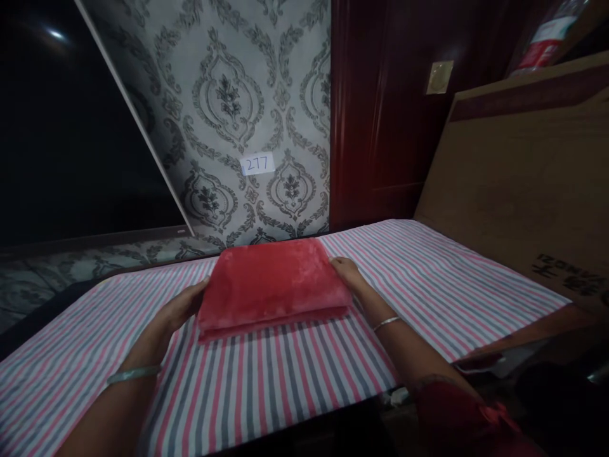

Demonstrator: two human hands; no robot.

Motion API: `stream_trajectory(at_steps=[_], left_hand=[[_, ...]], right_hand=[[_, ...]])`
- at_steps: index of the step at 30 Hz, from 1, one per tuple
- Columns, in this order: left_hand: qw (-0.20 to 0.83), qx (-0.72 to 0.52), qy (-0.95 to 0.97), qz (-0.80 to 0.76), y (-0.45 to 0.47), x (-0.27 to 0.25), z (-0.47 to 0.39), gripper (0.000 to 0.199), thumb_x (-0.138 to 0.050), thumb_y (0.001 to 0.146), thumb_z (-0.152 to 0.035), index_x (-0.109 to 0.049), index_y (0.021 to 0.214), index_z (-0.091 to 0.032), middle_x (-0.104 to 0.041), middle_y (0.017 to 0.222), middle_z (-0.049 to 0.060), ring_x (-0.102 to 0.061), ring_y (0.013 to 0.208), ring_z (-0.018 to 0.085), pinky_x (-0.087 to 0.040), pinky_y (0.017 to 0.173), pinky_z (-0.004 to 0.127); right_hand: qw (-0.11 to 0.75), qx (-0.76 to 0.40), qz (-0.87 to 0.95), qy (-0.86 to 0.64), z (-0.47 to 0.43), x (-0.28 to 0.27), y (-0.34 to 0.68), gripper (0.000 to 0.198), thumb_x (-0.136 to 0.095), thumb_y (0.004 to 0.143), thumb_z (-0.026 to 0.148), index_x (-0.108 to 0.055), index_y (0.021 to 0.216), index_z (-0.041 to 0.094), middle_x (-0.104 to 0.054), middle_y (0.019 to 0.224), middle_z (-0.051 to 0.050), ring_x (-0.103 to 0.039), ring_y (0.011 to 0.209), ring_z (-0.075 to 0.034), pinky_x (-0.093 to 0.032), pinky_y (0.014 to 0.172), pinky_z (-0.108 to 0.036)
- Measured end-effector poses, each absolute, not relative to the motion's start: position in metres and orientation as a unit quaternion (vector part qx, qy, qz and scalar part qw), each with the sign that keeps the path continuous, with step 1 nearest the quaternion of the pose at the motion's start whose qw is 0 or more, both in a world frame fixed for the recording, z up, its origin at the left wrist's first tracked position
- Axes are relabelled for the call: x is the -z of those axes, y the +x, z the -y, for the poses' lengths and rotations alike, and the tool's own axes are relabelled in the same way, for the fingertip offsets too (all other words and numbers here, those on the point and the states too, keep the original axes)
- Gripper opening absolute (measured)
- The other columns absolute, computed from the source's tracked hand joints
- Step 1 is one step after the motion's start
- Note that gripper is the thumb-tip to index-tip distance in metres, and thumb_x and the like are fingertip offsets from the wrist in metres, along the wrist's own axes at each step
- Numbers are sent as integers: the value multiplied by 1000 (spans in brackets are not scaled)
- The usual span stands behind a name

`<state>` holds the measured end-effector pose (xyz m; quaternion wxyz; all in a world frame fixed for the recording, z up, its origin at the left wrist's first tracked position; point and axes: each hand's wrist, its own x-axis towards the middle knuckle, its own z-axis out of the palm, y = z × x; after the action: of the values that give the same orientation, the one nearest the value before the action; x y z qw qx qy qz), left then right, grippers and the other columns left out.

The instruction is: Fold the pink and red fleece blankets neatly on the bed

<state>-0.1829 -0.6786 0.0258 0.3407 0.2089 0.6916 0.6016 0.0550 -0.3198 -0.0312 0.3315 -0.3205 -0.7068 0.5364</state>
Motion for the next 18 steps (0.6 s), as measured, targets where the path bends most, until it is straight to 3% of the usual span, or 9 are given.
stream_trajectory(at_steps=[4,10,15,18], left_hand=[[411,-648,163,-621,-212,-37,647,23,-79,72,-36,-71,84,-18,-74,71,6,-71,72,24,-53,67,32],[371,-688,154,-604,-238,-41,611,22,-70,63,-16,-72,85,-14,-73,67,5,-72,68,24,-57,66,34],[279,-701,209,-622,-246,-18,605,32,-83,61,-24,-73,91,-16,-72,69,1,-70,72,24,-54,62,31],[179,-668,251,-677,-253,-4,596,34,-84,71,-36,-71,95,-16,-73,78,1,-69,81,23,-55,66,31]], right_hand=[[324,-586,676,-309,303,28,24,19,-68,73,38,-69,76,19,-71,69,-5,-65,67,-21,-52,64,-32],[334,-641,630,-285,281,26,-15,21,-62,72,29,-71,89,21,-77,90,-7,-71,85,-23,-58,80,-37],[350,-605,668,-256,267,47,-18,30,-64,71,33,-75,97,22,-77,94,-6,-70,92,-25,-56,84,-38],[347,-594,696,-204,260,63,-20,45,-65,70,39,-72,112,23,-76,89,-5,-68,82,-23,-55,79,-38]])
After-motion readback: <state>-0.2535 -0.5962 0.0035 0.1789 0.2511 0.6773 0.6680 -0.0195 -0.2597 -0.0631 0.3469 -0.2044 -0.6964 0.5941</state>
